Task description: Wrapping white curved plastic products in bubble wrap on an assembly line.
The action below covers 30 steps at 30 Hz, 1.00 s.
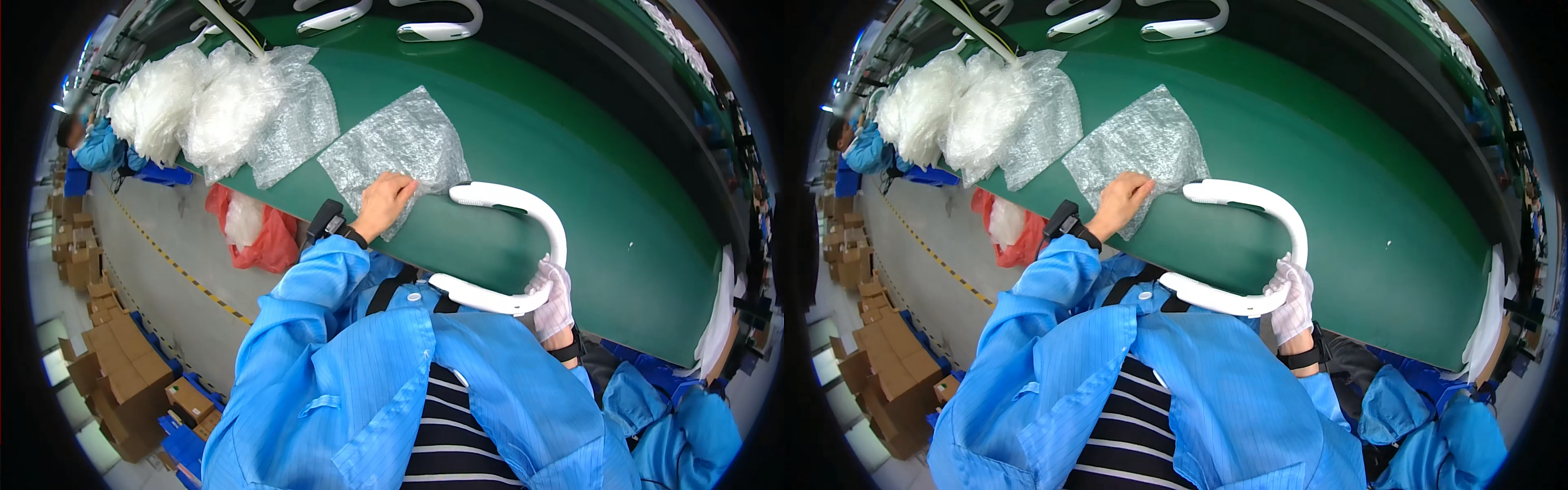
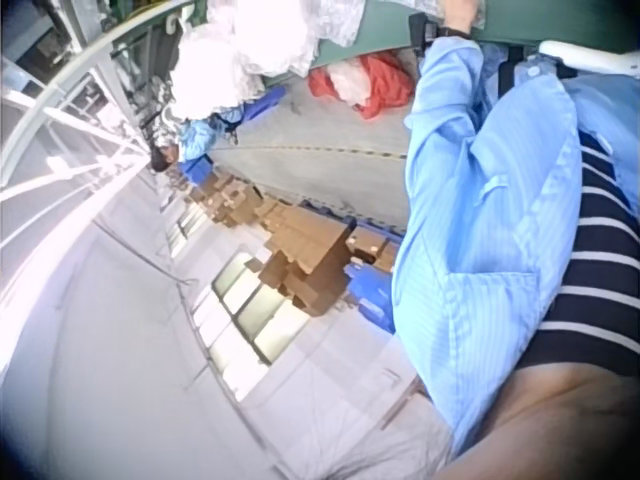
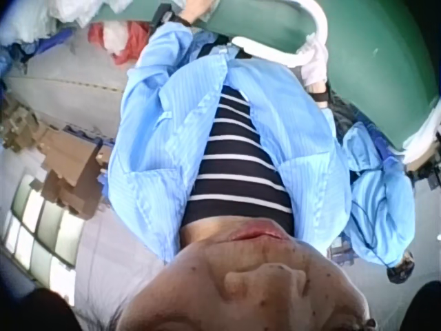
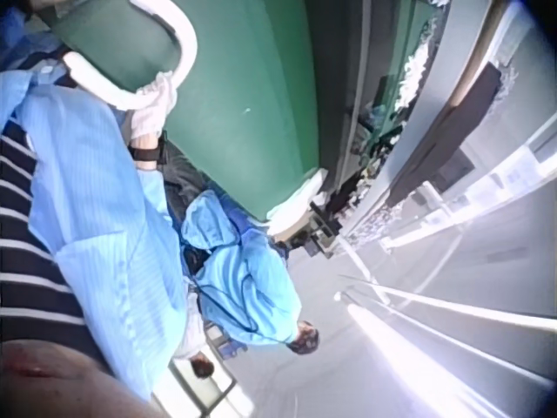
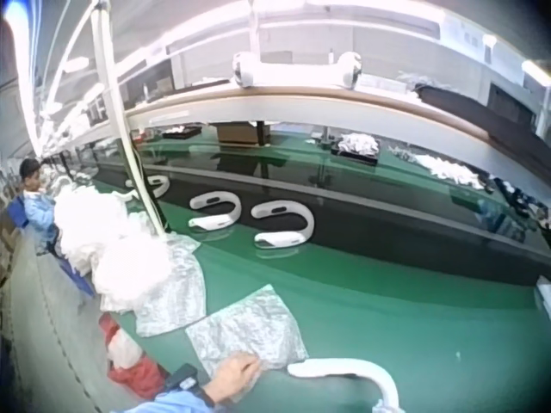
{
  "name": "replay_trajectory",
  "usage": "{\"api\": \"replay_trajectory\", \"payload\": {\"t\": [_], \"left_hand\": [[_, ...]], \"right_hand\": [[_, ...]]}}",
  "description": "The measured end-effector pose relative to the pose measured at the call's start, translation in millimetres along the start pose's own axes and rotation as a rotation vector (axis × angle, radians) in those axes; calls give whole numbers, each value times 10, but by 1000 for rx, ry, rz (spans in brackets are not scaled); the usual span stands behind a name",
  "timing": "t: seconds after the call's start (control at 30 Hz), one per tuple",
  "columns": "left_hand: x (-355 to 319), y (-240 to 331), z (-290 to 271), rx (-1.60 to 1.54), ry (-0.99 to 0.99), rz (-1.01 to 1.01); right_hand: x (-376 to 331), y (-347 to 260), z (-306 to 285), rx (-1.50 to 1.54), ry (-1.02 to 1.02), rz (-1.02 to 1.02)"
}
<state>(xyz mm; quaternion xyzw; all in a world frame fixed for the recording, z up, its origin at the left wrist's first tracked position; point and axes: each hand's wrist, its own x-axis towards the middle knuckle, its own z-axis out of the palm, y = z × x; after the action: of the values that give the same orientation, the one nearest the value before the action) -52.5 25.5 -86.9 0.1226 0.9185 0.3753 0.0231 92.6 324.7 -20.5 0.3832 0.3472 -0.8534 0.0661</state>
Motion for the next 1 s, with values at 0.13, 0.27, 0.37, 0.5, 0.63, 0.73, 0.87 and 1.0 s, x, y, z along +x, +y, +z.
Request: {"api": "replay_trajectory", "payload": {"t": [0.13,0.27,0.37,0.5,0.63,0.73,0.87,1.0], "left_hand": [[105,237,-192,-86,-149,-293],[87,470,-187,261,210,83],[-30,222,-57,477,113,258],[-42,247,-69,181,-15,31],[71,300,7,29,9,-223],[52,449,43,101,115,-123],[-27,687,-79,218,150,120],[-153,639,-53,189,205,199]], "right_hand": [[53,62,-117,106,-57,64],[-72,81,72,46,3,59],[-76,148,65,156,-21,109],[-116,131,49,181,-9,153],[-102,117,124,178,34,197],[-95,137,198,171,44,210],[-89,148,255,193,40,188],[-74,174,261,188,33,161]]}}
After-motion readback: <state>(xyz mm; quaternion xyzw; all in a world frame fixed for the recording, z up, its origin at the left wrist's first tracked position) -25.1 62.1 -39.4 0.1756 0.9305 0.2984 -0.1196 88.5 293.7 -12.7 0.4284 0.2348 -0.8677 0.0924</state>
